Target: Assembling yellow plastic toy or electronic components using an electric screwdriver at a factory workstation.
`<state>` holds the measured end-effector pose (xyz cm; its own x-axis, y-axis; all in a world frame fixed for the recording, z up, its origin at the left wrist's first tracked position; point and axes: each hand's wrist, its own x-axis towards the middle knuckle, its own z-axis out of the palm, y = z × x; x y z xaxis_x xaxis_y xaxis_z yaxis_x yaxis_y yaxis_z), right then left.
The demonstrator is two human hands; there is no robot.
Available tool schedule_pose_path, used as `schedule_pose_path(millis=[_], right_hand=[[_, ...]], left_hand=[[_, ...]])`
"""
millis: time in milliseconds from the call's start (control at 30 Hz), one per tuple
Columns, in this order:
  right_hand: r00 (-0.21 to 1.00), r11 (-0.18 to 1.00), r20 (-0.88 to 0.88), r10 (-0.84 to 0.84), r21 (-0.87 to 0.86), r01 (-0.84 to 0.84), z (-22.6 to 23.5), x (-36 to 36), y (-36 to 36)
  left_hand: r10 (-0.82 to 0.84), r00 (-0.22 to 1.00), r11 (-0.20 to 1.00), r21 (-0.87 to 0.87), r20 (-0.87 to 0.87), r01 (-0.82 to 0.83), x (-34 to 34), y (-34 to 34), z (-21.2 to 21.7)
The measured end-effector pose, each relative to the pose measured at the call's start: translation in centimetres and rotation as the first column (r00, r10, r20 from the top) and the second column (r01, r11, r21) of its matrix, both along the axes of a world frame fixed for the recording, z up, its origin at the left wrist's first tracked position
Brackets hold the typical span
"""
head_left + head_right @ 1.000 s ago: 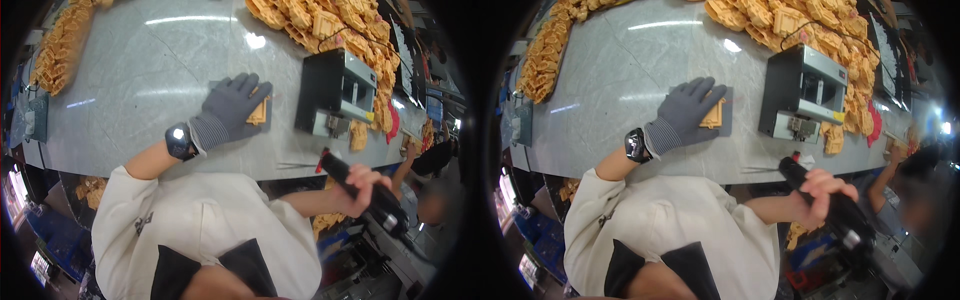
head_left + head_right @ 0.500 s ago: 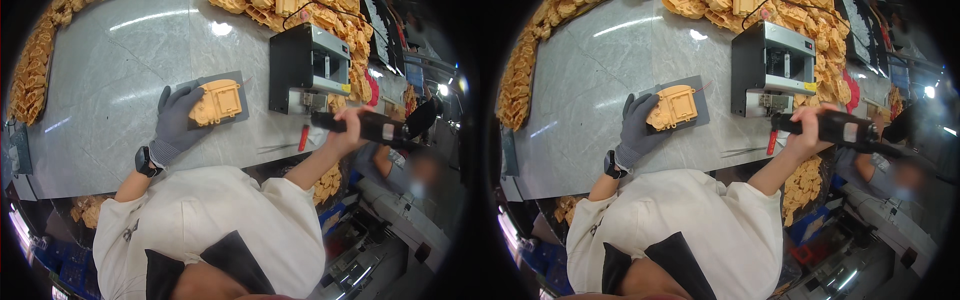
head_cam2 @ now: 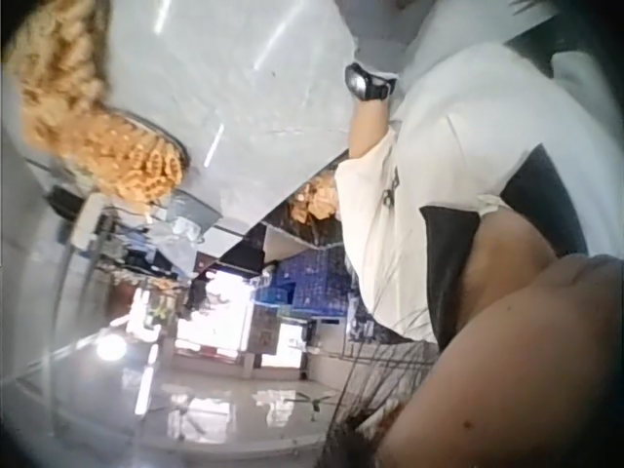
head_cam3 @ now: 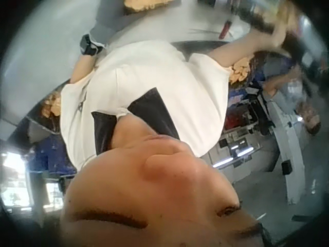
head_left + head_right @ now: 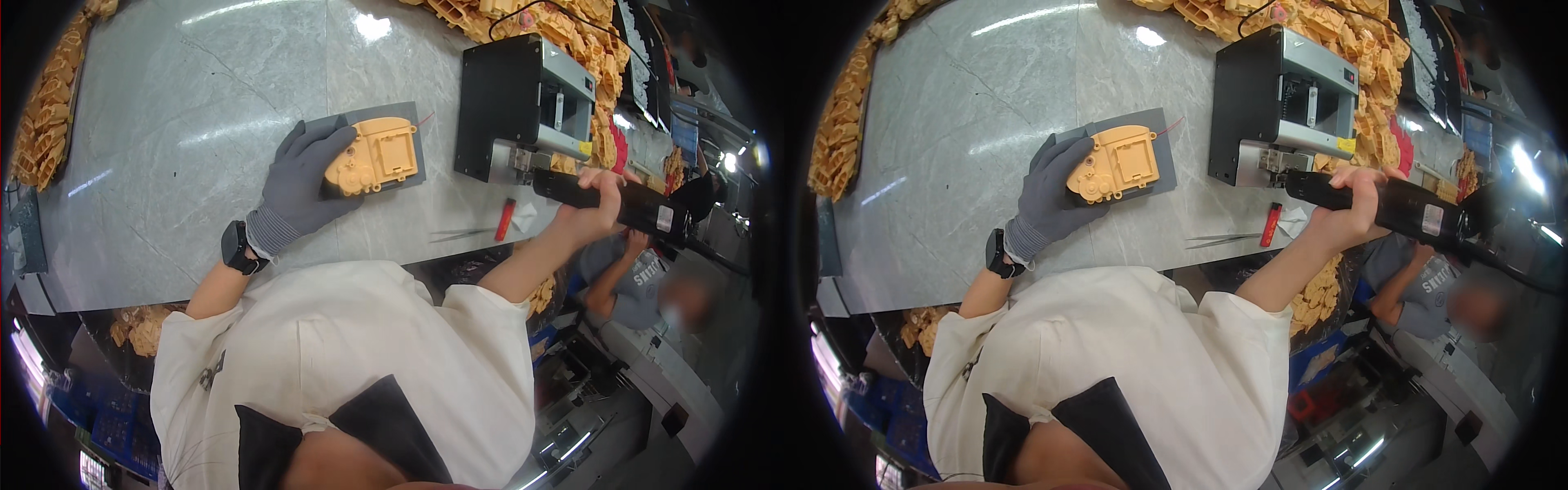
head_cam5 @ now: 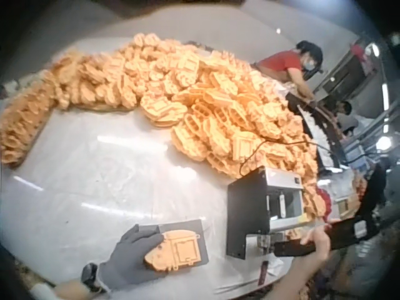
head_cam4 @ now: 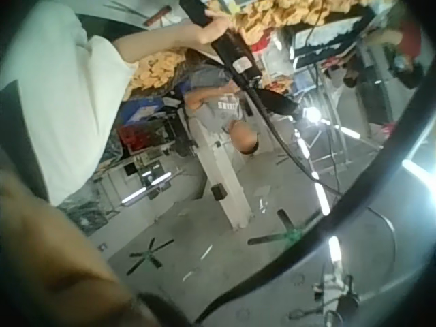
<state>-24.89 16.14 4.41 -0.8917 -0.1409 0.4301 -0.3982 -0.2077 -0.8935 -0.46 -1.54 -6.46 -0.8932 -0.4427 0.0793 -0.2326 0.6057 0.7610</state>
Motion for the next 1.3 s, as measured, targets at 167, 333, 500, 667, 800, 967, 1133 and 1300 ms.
schedule_pose_path(millis=[167, 333, 500, 667, 800, 967, 1133, 1300], right_hand=[[0.999, 0.997, 0.016, 0.028, -0.067, -0.027, -0.3, 1.2, 0.8], [0.987, 0.987, 0.005, 0.160, 0.007, -0.160, -1.0, 4.1, 2.4], [0.992, 0.989, -0.104, 0.069, -0.123, -0.081, 1.2, 2.3, 2.6], [0.999, 0.988, -0.022, 0.034, -0.150, -0.037, -0.4, -0.1, 2.1], [0.996, 0.982, 0.071, 0.059, -0.181, -0.045, -0.9, -0.2, 2.6], [0.997, 0.990, -0.001, 0.083, -0.117, -0.083, -0.7, 0.7, 1.8], [0.998, 0.993, -0.040, 0.056, -0.102, -0.060, -0.4, 0.9, 1.3], [0.991, 0.994, -0.133, 0.025, 0.104, -0.011, 0.4, 1.5, -1.1]], left_hand=[[0.002, 1.000, 1.000, 0.030, -0.028, -0.001, 0.3, -0.2, 0.1], [-0.030, 0.999, 0.999, -0.023, -0.043, 0.029, 0.1, -0.1, 0.1], [-0.062, 0.994, 0.997, 0.035, -0.091, 0.066, -0.1, -0.1, -0.5], [-0.062, 0.992, 0.995, 0.066, -0.113, 0.070, -0.1, 0.0, -1.2], [-0.072, 0.985, 0.996, 0.043, -0.159, 0.080, 0.1, 0.1, -1.2], [-0.062, 0.992, 0.998, 0.019, -0.109, 0.065, -0.2, -0.2, -1.1], [-0.074, 0.989, 0.997, 0.019, -0.128, 0.078, -0.6, -0.1, -0.8], [-0.069, 0.990, 0.997, 0.007, -0.126, 0.071, 0.0, 0.4, -0.7]])
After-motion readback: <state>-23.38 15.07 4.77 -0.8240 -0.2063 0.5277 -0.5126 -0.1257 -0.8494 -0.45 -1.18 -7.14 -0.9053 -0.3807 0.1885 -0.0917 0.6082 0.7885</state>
